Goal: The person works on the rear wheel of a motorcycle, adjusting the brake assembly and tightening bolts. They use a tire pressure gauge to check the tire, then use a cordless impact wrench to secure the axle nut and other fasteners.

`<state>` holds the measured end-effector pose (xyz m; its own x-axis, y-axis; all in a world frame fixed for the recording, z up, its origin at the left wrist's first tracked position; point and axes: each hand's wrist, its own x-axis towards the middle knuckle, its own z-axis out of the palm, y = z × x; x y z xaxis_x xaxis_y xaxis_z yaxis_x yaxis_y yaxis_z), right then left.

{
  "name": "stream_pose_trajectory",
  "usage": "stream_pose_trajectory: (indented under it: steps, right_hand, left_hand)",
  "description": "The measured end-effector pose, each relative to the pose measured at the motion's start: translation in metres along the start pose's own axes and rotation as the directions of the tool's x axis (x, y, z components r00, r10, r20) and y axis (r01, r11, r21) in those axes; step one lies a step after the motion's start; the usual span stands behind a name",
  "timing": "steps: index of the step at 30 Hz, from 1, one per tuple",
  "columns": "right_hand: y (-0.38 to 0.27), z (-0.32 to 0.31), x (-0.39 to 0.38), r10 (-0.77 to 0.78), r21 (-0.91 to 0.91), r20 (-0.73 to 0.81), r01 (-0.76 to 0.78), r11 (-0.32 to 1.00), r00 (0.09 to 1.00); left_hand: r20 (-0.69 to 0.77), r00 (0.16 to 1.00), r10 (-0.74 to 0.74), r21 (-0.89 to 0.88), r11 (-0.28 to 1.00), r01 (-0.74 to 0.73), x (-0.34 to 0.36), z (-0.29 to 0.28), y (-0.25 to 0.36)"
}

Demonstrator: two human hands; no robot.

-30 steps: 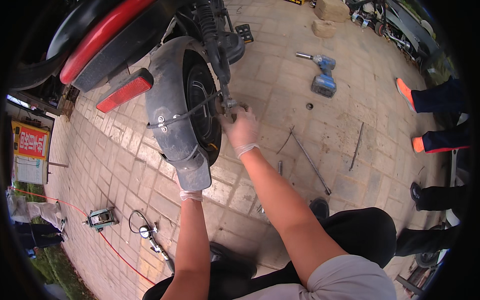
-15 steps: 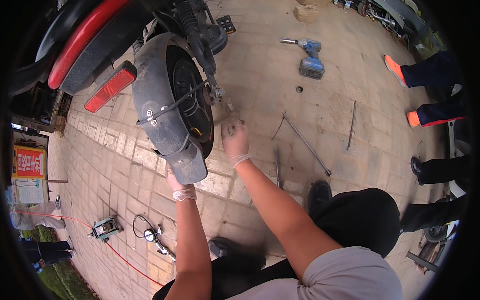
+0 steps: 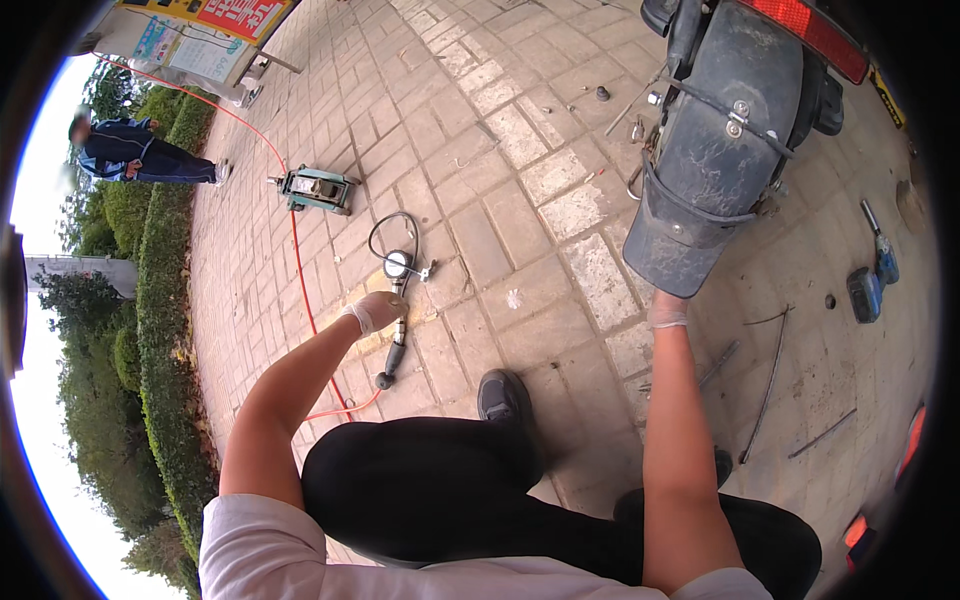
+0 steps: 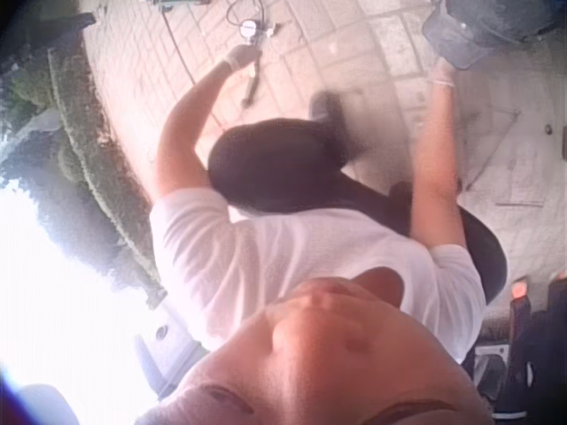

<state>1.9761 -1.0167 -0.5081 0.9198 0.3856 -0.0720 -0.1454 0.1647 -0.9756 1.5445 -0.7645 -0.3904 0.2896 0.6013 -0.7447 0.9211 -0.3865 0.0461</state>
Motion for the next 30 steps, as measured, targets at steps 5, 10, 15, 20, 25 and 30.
stream_pose_trajectory:
  steps: [5,10,15,20,25,30]
  right_hand:
    - [0.061,-0.027,-0.003,-0.013,-0.203,-0.133,-0.014,0.979,0.991]
    - [0.074,-0.033,-0.059,0.333,-0.515,-0.078,-0.324,0.793,0.940]
    - [0.059,0.018,-0.122,0.419,-0.487,0.300,-0.240,0.840,0.857]
    - [0.054,0.035,-0.152,0.535,-0.673,0.431,-0.137,0.727,0.726]
    - [0.021,0.044,-0.146,0.590,-0.603,0.431,-0.269,0.751,0.683]
    - [-0.045,0.041,-0.099,0.123,-0.232,0.696,0.059,0.971,0.707]
  left_hand:
    - [-0.210,0.843,-0.495,-0.439,0.818,0.371,-0.006,0.097,-0.102]
    - [-0.306,0.763,-0.569,-0.737,0.649,0.188,0.064,0.134,-0.070]
    - [-0.545,0.573,-0.613,-0.499,0.785,0.366,0.086,0.081,-0.042]
    - [-0.530,0.808,0.257,0.457,0.889,0.017,0.122,0.033,-0.038]
    - [-0.436,0.801,0.410,0.520,0.841,-0.148,0.114,0.019,0.003]
    - [-0.322,0.537,0.780,-0.057,0.550,-0.833,0.021,0.026,0.156]
